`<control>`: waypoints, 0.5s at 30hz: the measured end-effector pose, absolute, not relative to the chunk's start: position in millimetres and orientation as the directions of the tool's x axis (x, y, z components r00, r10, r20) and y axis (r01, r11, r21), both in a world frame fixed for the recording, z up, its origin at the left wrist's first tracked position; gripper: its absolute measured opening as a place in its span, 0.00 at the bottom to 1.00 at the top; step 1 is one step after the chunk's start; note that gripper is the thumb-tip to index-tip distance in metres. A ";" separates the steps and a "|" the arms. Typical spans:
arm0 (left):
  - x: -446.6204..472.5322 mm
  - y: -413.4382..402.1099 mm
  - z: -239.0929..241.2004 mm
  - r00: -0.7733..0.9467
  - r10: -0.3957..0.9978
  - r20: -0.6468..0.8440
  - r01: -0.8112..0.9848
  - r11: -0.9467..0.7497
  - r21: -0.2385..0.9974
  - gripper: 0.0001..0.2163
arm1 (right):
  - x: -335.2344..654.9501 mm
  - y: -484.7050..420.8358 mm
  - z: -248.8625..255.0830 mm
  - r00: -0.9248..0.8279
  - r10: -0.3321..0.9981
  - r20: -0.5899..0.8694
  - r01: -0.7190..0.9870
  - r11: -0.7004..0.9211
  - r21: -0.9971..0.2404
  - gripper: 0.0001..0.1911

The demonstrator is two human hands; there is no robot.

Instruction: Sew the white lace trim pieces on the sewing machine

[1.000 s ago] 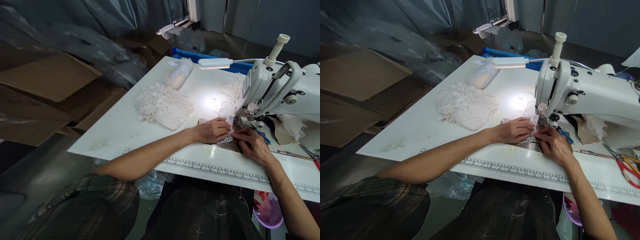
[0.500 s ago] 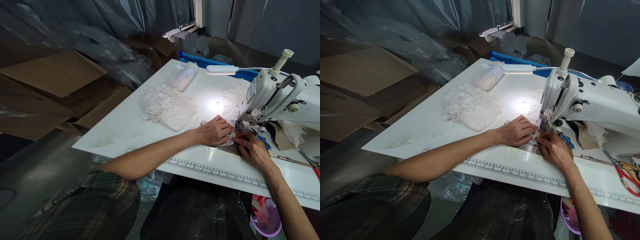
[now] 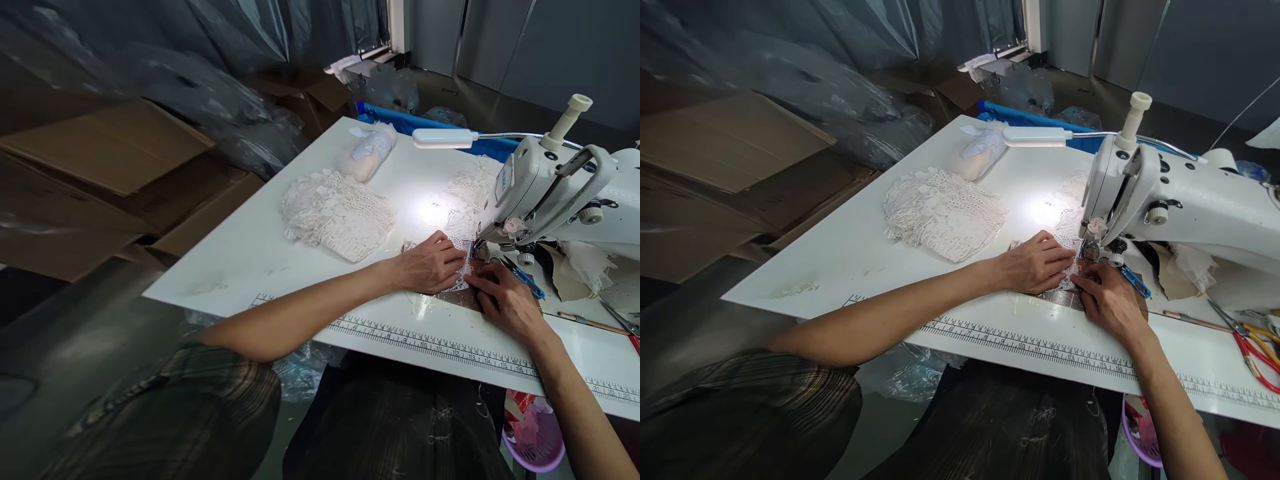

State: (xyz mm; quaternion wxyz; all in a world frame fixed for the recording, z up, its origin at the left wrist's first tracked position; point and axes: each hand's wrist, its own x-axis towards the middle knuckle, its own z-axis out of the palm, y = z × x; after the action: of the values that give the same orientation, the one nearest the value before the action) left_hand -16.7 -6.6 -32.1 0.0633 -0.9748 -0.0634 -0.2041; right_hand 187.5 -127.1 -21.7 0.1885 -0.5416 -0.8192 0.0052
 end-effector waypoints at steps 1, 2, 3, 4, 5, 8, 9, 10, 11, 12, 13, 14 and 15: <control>-16.9 -6.7 -31.9 0.907 0.104 0.408 0.154 -0.984 -0.093 0.14 | 187.3 -127.2 -21.7 -0.341 0.891 0.300 0.888 0.410 -0.209 0.20; -17.1 -6.9 -31.7 0.905 0.110 0.411 0.159 -0.984 -0.087 0.14 | 187.0 -127.3 -21.6 -0.338 0.894 0.294 0.892 0.404 -0.202 0.20; -17.4 -7.1 -31.4 0.903 0.117 0.413 0.163 -0.984 -0.077 0.14 | 186.7 -127.3 -21.5 -0.334 0.897 0.289 0.898 0.396 -0.193 0.20; -17.8 -7.6 -31.0 0.901 0.126 0.415 0.168 -0.984 -0.067 0.14 | 186.3 -127.4 -21.2 -0.331 0.900 0.284 0.903 0.389 -0.182 0.20; -18.3 -8.2 -30.4 0.901 0.137 0.411 0.174 -0.983 -0.055 0.14 | 185.8 -127.4 -20.9 -0.330 0.901 0.282 0.906 0.386 -0.172 0.20; -20.3 -10.3 -27.9 0.906 0.182 0.382 0.203 -0.979 -0.015 0.15 | 184.0 -127.3 -20.4 -0.337 0.895 0.293 0.907 0.391 -0.153 0.19; -21.0 -10.8 -27.0 0.908 0.195 0.370 0.210 -0.978 -0.001 0.15 | 183.2 -127.3 -20.4 -0.336 0.894 0.296 0.908 0.391 -0.151 0.19; -21.4 -10.9 -26.2 0.910 0.205 0.360 0.214 -0.977 0.013 0.16 | 182.2 -127.2 -20.6 -0.332 0.895 0.296 0.909 0.388 -0.152 0.19; -21.7 -10.6 -25.5 0.912 0.211 0.352 0.215 -0.976 0.027 0.16 | 181.1 -127.3 -21.0 -0.325 0.900 0.291 0.912 0.380 -0.155 0.20; -21.6 -9.8 -25.0 0.914 0.213 0.346 0.214 -0.976 0.038 0.16 | 180.0 -127.3 -21.4 -0.315 0.906 0.284 0.916 0.368 -0.160 0.20; -21.1 -8.6 -24.6 0.916 0.214 0.338 0.212 -0.976 0.044 0.15 | 178.9 -127.5 -21.8 -0.302 0.912 0.278 0.920 0.355 -0.166 0.20; -20.2 -7.1 -24.2 0.921 0.212 0.328 0.209 -0.977 0.046 0.15 | 177.9 -127.7 -22.1 -0.289 0.918 0.273 0.924 0.343 -0.172 0.20; -18.8 -5.3 -23.8 0.925 0.209 0.317 0.206 -0.978 0.044 0.15 | 177.0 -128.0 -22.4 -0.277 0.922 0.271 0.927 0.330 -0.177 0.20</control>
State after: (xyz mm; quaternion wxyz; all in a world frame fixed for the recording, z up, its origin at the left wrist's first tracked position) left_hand -18.8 -5.3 -23.8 -0.0049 -0.9811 -0.1057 -0.1622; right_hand 177.0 -128.0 -22.4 0.1640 -0.5786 -0.7989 -0.0080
